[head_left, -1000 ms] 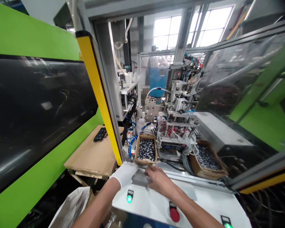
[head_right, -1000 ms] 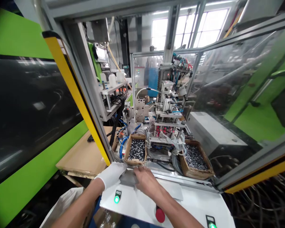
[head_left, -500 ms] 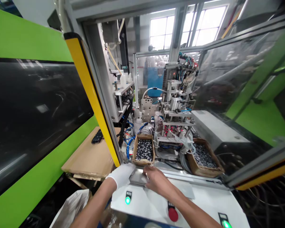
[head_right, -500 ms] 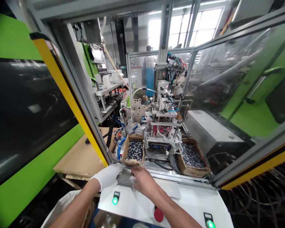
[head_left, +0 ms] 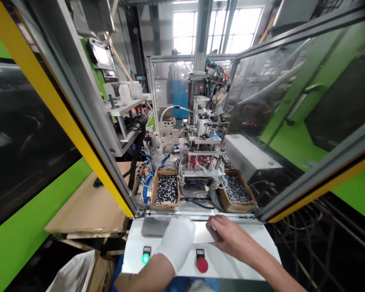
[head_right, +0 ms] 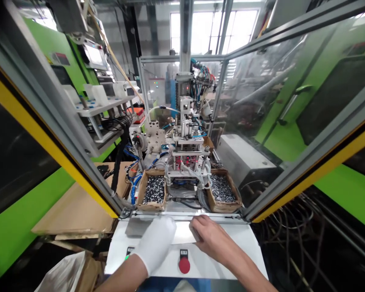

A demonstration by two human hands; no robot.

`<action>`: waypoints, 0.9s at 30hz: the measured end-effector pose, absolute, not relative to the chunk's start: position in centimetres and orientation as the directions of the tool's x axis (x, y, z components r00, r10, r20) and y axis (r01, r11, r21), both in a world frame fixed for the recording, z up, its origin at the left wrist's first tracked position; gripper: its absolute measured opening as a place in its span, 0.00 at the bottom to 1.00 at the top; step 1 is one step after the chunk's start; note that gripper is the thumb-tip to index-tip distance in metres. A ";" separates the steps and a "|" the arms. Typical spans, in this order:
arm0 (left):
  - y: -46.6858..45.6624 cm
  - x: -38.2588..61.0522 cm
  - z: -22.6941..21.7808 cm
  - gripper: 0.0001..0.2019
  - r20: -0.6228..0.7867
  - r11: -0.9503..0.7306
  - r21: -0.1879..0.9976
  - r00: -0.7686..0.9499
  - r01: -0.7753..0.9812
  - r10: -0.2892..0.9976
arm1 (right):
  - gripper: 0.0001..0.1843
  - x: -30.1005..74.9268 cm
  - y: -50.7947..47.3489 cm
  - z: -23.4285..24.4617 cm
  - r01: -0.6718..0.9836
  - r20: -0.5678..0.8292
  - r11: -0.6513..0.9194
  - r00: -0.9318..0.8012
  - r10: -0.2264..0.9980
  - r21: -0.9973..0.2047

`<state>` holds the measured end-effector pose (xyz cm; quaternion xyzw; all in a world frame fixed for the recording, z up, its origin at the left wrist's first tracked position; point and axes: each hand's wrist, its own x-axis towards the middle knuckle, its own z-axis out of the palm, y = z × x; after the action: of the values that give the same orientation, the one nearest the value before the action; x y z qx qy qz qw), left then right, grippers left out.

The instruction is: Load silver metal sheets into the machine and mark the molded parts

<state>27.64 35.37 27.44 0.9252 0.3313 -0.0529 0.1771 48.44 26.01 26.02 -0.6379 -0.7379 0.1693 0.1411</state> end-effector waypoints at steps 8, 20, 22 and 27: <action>34.0 31.1 24.2 0.19 -0.133 -0.743 0.339 0.811 0.577 0.570 | 0.21 51.1 24.1 21.8 0.895 -0.058 0.027 -0.059 0.997 -0.445; 34.9 31.6 20.7 0.21 -0.038 -0.716 0.354 0.774 0.602 0.632 | 0.16 51.7 25.7 22.0 0.885 -0.020 0.066 -0.084 0.996 -0.460; 34.6 31.6 20.2 0.20 -0.016 -0.704 0.354 0.757 0.615 0.653 | 0.16 51.8 25.9 21.7 0.889 -0.027 0.068 -0.090 0.996 -0.453; 33.8 31.1 19.2 0.16 0.042 -0.634 0.325 0.659 0.701 0.751 | 0.26 53.7 26.4 18.7 0.887 -0.062 0.090 -0.132 0.989 -0.454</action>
<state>31.14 33.78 19.16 0.8998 0.4034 0.0866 0.1417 53.71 26.36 18.75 -0.6456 -0.7265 0.1955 0.1314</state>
